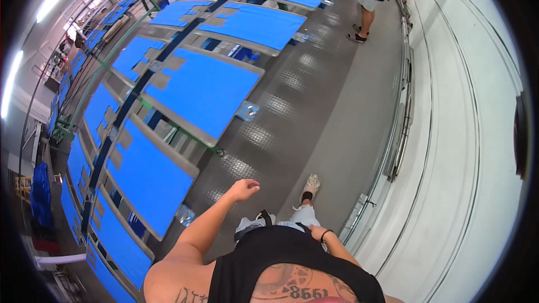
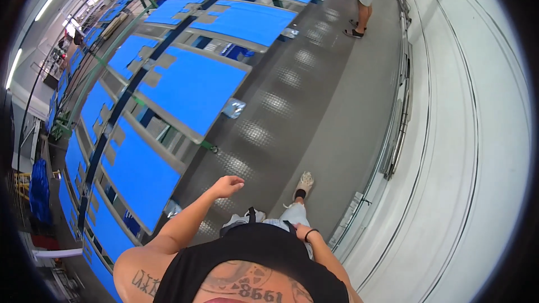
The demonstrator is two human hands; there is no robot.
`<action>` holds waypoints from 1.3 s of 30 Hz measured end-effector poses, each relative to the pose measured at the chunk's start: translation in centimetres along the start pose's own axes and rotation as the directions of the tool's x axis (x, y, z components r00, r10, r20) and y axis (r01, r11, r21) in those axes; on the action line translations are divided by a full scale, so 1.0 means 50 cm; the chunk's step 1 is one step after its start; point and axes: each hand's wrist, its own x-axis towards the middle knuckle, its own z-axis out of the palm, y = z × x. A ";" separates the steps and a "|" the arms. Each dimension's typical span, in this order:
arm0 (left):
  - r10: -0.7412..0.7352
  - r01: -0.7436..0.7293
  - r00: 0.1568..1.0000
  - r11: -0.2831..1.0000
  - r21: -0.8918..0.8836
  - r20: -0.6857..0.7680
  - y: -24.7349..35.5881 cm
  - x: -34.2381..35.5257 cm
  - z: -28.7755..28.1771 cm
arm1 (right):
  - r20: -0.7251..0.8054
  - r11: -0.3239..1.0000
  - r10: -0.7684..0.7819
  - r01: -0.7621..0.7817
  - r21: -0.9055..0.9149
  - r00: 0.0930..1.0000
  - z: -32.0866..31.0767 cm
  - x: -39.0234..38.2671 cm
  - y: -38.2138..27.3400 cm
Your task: Transferring printed blue bags from the screen printing station to a drying conveyor rack.
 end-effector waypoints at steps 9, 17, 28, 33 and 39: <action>-0.532 0.495 0.808 0.846 0.199 0.251 -0.047 0.200 0.116 | -0.042 0.989 -0.068 0.073 0.130 0.997 -0.448 0.058 0.220; -0.668 0.627 0.740 0.642 -0.441 0.080 0.144 0.520 0.111 | -0.086 0.923 0.126 -0.085 0.376 0.988 -0.855 0.204 0.314; -0.043 0.018 0.998 0.886 -0.464 -0.044 0.838 1.163 -0.286 | -0.547 0.815 0.353 0.038 0.579 0.759 -1.449 0.326 0.378; 0.038 -0.089 0.980 0.962 -0.257 -0.195 0.950 1.391 -0.362 | -0.544 0.831 0.298 0.068 0.553 0.784 -1.681 0.439 0.473; 0.237 -0.255 0.967 0.917 -0.307 -0.098 1.271 1.575 -0.491 | -0.577 0.852 0.205 0.146 0.503 0.791 -2.066 0.527 0.578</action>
